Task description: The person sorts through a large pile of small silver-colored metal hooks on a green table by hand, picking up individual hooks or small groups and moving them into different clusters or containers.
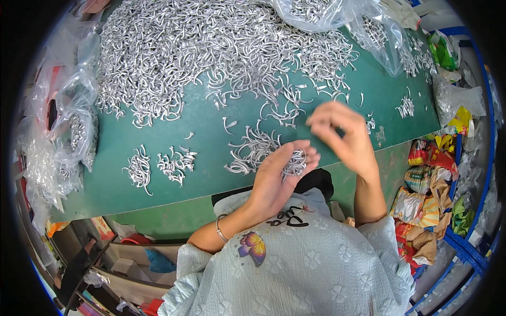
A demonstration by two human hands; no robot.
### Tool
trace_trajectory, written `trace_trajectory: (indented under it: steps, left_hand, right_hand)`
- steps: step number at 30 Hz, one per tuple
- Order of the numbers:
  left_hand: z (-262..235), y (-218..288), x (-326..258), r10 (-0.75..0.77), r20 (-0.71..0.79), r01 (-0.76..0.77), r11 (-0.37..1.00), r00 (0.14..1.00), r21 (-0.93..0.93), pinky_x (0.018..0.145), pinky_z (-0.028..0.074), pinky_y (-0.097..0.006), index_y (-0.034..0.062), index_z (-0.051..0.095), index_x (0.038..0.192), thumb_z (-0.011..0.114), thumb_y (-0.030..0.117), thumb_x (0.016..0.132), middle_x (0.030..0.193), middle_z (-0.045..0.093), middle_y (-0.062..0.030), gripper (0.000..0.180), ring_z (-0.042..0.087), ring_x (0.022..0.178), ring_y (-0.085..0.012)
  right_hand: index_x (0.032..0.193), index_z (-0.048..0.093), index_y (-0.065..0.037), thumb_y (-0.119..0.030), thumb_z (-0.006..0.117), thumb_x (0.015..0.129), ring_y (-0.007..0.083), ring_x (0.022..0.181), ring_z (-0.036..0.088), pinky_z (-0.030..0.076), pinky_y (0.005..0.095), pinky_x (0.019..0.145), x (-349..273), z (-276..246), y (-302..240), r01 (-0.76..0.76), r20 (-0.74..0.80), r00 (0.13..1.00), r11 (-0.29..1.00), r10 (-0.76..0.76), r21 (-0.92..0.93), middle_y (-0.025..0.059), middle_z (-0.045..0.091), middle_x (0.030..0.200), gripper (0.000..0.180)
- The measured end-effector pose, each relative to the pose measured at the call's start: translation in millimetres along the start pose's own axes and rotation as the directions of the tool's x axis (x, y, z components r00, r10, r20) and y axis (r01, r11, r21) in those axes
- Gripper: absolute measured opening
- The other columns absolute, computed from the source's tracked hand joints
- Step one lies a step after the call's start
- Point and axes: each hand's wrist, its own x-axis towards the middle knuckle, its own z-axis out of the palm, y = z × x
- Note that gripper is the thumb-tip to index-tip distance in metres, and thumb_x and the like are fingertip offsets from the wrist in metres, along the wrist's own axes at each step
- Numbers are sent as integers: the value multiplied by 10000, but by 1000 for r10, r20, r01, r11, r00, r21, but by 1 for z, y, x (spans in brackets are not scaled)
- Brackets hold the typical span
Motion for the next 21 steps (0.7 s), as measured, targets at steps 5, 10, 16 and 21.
trace_trajectory:
  steps: [5,10,16,21]
  left_hand:
    - [-21,-2,6,-72,367,132,981,927,-141,939,452,-380,-48,504,1157,437,197,955,1073,593,-154,324,572,1028,-233]
    - [12,6,-4,-4,-29,6,998,1000,66,929,456,-355,-42,483,1209,413,183,967,1079,577,-117,338,564,1020,-195]
    - [-4,2,-2,-33,139,23,997,990,73,888,481,-349,-31,542,1139,414,200,968,1047,594,-115,315,583,978,-197]
    - [2,3,-4,-111,177,90,988,978,124,860,493,-339,-23,562,1133,504,109,921,1024,611,-120,257,604,938,-185]
  right_hand:
    - [843,547,-4,-33,634,753,302,819,502,409,367,754,21,18,33,88,-79,987,891,-137,-446,102,523,821,129]
    - [832,562,1,-26,633,757,299,808,519,430,363,731,6,5,5,-62,73,995,992,70,-108,109,540,829,106]
    - [994,543,-1,-131,709,722,297,920,507,421,367,810,25,16,4,8,-83,996,932,-40,-361,131,544,988,344]
    - [926,556,-14,-88,690,726,280,851,530,439,371,718,24,31,17,51,47,998,941,-38,-334,119,535,928,252]
